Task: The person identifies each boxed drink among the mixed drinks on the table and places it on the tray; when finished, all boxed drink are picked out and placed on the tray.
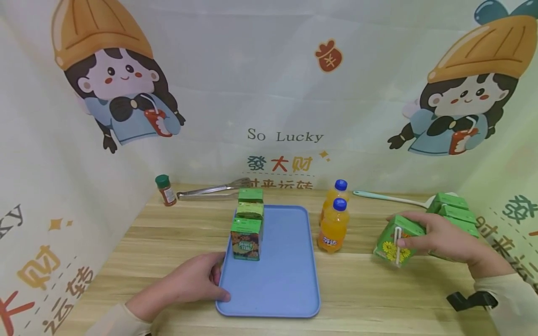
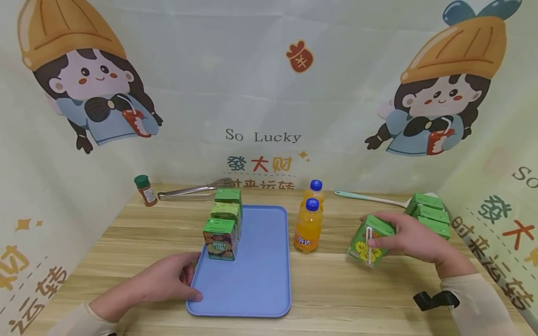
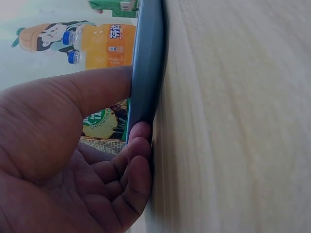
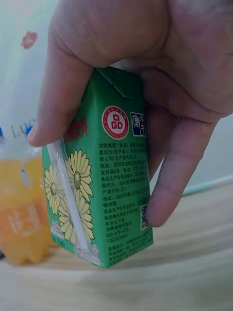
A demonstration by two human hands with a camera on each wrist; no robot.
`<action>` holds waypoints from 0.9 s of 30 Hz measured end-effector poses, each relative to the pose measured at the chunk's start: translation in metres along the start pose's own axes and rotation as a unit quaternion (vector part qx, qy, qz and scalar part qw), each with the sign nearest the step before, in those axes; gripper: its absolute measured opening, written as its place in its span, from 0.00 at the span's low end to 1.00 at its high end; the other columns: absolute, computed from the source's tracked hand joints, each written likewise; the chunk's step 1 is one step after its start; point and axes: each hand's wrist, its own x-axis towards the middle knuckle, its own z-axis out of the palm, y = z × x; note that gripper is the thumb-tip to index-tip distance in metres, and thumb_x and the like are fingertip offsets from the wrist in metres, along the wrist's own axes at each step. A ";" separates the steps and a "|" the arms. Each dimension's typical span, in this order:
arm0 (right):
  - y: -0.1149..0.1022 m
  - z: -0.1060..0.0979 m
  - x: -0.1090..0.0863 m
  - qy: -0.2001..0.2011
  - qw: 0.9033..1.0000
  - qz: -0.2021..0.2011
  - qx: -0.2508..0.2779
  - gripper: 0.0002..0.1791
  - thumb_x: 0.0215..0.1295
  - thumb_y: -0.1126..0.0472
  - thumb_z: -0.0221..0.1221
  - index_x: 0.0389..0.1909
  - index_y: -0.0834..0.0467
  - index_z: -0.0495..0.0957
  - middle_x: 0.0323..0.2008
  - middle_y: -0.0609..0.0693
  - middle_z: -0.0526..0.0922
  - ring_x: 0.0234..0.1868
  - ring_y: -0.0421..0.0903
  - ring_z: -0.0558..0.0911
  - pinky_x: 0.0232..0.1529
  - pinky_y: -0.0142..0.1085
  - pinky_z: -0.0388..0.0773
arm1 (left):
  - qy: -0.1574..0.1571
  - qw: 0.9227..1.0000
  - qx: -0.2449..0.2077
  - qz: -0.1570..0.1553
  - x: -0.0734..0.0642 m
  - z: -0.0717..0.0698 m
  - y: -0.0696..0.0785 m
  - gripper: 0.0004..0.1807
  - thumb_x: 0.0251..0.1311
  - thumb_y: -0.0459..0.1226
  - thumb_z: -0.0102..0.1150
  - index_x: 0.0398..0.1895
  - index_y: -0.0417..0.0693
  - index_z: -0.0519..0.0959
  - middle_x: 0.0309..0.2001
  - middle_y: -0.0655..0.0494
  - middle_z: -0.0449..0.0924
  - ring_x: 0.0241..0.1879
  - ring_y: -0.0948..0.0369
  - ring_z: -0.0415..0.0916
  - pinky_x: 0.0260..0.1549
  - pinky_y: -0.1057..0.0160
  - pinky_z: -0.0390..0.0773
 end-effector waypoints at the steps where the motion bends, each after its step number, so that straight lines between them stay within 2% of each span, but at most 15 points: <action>1: -0.003 0.000 0.000 0.005 1.000 -0.010 -0.006 0.37 0.76 0.62 0.71 0.79 0.67 0.68 0.57 0.64 0.85 0.48 0.48 0.89 0.43 0.44 0.90 | 0.000 1.000 0.001 0.000 0.000 0.000 0.000 0.33 0.46 0.43 0.90 0.51 0.44 0.79 0.28 0.61 0.78 0.26 0.64 0.74 0.27 0.63 0.73; 5: -0.016 -0.001 0.000 0.027 0.998 -0.032 -0.049 0.35 0.75 0.62 0.71 0.79 0.64 0.71 0.54 0.59 0.87 0.46 0.44 0.87 0.42 0.41 0.88 | 0.000 1.000 0.001 -0.001 0.000 -0.001 -0.001 0.34 0.46 0.43 0.90 0.53 0.44 0.79 0.28 0.62 0.78 0.26 0.63 0.74 0.27 0.63 0.73; 10: -0.038 -0.008 0.002 0.042 0.993 -0.046 -0.105 0.34 0.74 0.61 0.71 0.78 0.61 0.74 0.52 0.53 0.88 0.45 0.44 0.86 0.42 0.38 0.84 | 0.001 1.000 0.003 -0.001 0.001 -0.001 -0.001 0.36 0.45 0.43 0.91 0.55 0.43 0.80 0.28 0.62 0.78 0.26 0.63 0.74 0.28 0.62 0.74; 14: -0.057 -0.018 0.007 0.038 0.994 -0.056 -0.088 0.34 0.74 0.62 0.71 0.78 0.59 0.74 0.52 0.53 0.89 0.45 0.47 0.87 0.43 0.39 0.84 | -0.002 1.000 0.000 -0.003 0.001 -0.001 0.000 0.37 0.46 0.43 0.91 0.57 0.42 0.79 0.28 0.61 0.78 0.26 0.63 0.74 0.28 0.62 0.74; 21: -0.093 -0.033 0.029 0.008 0.990 -0.119 -0.075 0.32 0.76 0.65 0.70 0.78 0.57 0.74 0.51 0.54 0.90 0.44 0.51 0.89 0.43 0.41 0.87 | -0.001 1.000 0.003 -0.003 0.000 -0.001 0.001 0.35 0.46 0.43 0.91 0.53 0.43 0.79 0.28 0.61 0.78 0.26 0.63 0.74 0.28 0.63 0.74; 24: -0.109 -0.037 0.040 -0.002 0.989 -0.126 -0.073 0.32 0.76 0.65 0.69 0.78 0.56 0.74 0.51 0.54 0.90 0.45 0.52 0.89 0.44 0.42 0.88 | 0.002 1.000 0.003 0.000 0.000 -0.001 0.001 0.35 0.45 0.43 0.91 0.53 0.43 0.79 0.28 0.62 0.78 0.26 0.63 0.74 0.28 0.63 0.74; 27: -0.126 -0.037 0.051 -0.014 0.989 -0.124 -0.074 0.32 0.77 0.64 0.69 0.78 0.55 0.74 0.52 0.55 0.89 0.46 0.53 0.89 0.46 0.43 0.89 | 0.001 1.000 0.004 0.003 0.000 0.000 0.001 0.32 0.45 0.43 0.90 0.49 0.45 0.79 0.28 0.62 0.78 0.26 0.64 0.74 0.28 0.63 0.74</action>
